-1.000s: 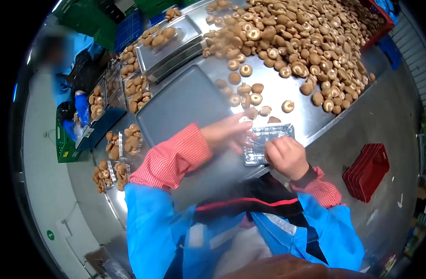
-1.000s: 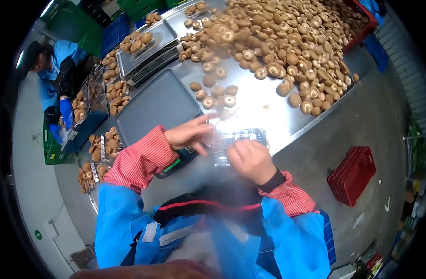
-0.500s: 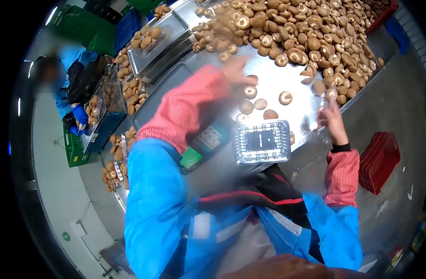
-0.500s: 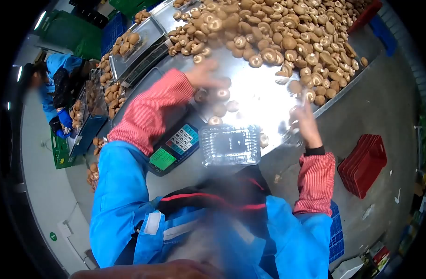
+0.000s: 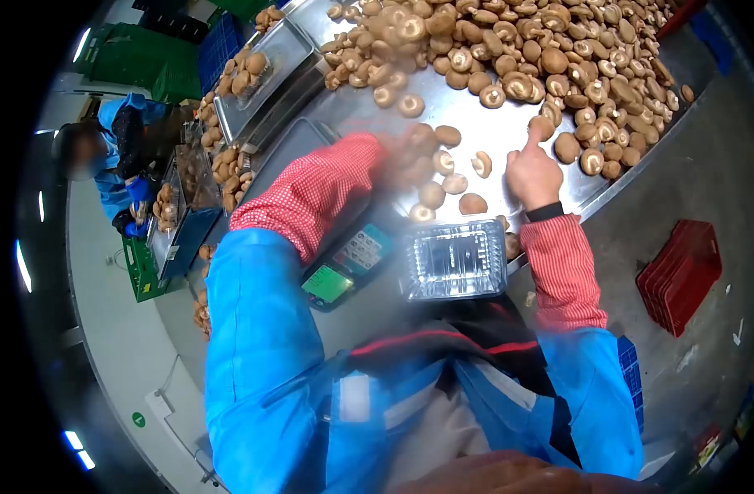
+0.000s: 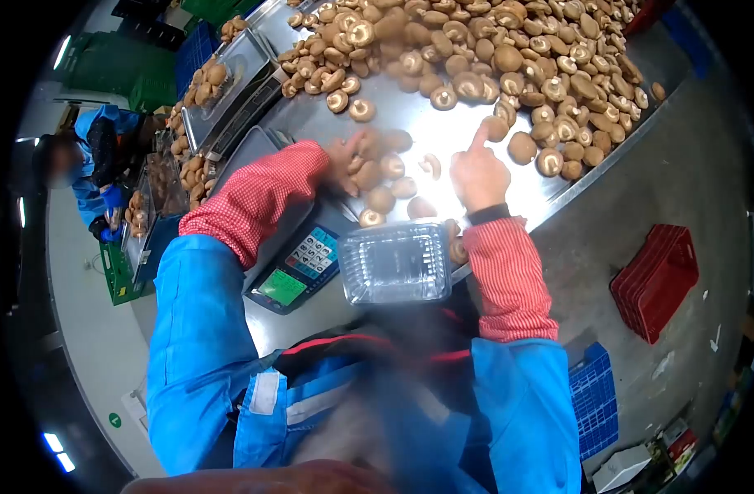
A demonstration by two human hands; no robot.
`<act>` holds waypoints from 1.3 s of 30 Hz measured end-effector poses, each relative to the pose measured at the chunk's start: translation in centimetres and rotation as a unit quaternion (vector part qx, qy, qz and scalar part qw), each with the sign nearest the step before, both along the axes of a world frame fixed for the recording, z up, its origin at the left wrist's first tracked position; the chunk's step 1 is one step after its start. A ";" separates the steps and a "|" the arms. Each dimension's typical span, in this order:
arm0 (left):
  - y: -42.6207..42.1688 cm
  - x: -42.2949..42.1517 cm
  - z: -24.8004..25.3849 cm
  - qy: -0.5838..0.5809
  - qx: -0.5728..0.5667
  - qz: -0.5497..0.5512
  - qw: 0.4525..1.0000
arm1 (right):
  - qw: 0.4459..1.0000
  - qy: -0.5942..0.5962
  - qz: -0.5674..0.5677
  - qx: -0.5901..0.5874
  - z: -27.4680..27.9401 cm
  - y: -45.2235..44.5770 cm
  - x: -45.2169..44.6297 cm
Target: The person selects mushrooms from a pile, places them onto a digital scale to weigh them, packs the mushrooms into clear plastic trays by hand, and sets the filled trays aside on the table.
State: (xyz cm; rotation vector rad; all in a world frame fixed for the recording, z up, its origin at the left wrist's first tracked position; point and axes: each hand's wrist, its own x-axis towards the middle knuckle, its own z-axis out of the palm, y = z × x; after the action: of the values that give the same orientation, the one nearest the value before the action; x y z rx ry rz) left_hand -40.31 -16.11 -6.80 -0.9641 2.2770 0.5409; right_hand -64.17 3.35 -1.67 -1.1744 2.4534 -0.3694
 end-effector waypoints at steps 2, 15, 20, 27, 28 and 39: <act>2.3 -1.6 -2.2 0.079 0.048 0.019 0.996 | 1.000 -0.011 0.011 -0.012 -0.5 -1.1 0.2; 9.6 -11.9 -0.3 0.483 0.148 0.216 0.835 | 0.889 -0.399 -0.048 -0.218 -7.5 -1.1 -4.7; 12.3 -13.7 6.5 0.316 -0.116 0.066 0.939 | 0.690 -0.610 -0.169 -0.352 -5.0 -0.8 -1.9; 11.3 -9.0 7.3 0.539 -0.040 0.158 0.826 | 0.612 -0.649 -0.160 -0.423 -5.1 -0.3 -1.2; 10.9 -7.8 7.1 0.566 -0.020 0.217 0.796 | 0.608 -0.652 -0.163 -0.422 -4.4 -0.2 -0.9; 9.2 1.3 7.5 0.485 0.211 0.434 0.730 | 0.822 -0.521 -0.025 -0.231 -2.2 1.1 0.6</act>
State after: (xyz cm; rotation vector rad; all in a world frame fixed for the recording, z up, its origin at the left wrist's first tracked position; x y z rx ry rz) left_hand -38.96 -6.87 0.75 -1.7300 2.0808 2.3161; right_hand -63.57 4.41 -3.89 -0.7179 1.4343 -1.2810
